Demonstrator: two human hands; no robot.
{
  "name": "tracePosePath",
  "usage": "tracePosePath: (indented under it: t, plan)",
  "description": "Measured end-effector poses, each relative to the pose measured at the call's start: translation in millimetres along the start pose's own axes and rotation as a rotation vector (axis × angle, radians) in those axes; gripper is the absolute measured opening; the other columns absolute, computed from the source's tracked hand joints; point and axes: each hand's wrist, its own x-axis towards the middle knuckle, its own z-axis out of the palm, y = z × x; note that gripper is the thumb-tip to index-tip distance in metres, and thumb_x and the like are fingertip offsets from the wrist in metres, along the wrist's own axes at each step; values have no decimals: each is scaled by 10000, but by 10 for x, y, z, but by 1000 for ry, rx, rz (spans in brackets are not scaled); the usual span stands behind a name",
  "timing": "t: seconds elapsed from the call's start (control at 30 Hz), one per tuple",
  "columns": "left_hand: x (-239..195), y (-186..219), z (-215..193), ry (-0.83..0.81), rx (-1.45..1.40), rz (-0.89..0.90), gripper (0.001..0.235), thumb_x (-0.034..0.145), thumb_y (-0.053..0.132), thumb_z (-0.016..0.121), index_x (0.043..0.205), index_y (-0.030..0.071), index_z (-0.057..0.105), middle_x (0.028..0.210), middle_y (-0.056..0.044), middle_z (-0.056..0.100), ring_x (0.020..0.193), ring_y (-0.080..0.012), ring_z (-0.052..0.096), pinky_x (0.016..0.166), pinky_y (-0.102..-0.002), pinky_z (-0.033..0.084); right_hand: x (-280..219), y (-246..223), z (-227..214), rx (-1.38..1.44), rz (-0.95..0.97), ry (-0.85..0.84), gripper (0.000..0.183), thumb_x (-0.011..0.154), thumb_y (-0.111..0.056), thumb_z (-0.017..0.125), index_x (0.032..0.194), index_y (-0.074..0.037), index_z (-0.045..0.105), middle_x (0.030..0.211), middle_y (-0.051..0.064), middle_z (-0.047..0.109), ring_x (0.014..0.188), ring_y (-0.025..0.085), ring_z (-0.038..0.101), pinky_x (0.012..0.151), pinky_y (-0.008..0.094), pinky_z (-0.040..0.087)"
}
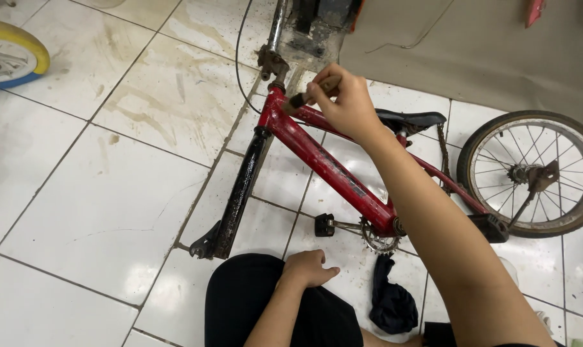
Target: The person cleans a red bicycle frame lying on the floor, using a black cloth to wipe the frame and handlebars. They then use a brush to scrub the chain, gears, and other components of the bicycle.
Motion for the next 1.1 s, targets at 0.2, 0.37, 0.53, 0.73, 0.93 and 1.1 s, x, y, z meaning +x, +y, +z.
tracePosePath:
  t: [0.2,0.37,0.53,0.73,0.93,1.1]
  plan:
    - [-12,3,-30,7,-1,-5,683,860,706,491,1305,199,597,1360,-39,644,1229,-281,608,981,-388,460,-165,74,24,-47,-41,-42,98,1018,-119,647,964,-67,585,841,65,785,829,173,789,738,295,608]
    - [-62,-63,-10,98,-103,116,695,863,599,563,1287,59,672,1216,-230,711,1189,-408,668,951,-529,528,-562,-14,85,27,-191,-60,71,957,-11,705,1009,-1,657,781,149,757,714,269,746,698,348,596]
    - [-82,-49,-22,102,-95,113,684,867,595,561,1285,65,676,1220,-228,711,1201,-409,663,960,-523,525,-751,250,-53,6,-199,-99,86,952,-47,707,1021,-33,658,794,145,759,750,290,748,741,390,584]
    - [-61,-58,-27,77,-75,105,685,867,617,558,1278,82,675,1234,-218,708,1226,-400,654,981,-517,517,-882,98,-96,16,-171,8,87,979,-13,687,1057,-22,651,807,131,755,761,247,760,761,352,591]
    - [-128,-37,-50,73,-74,98,693,861,612,560,1289,79,673,1259,-226,699,1249,-398,641,1006,-510,508,-947,341,-144,17,-176,10,83,991,-45,700,1056,-35,650,796,97,767,753,211,759,760,330,587]
    - [-97,-44,-57,68,-69,96,720,855,636,551,1302,84,669,1270,-219,696,1262,-392,633,1018,-513,499,-1140,68,-177,65,-109,9,60,958,-14,703,1003,-42,674,776,102,766,739,225,764,759,342,586]
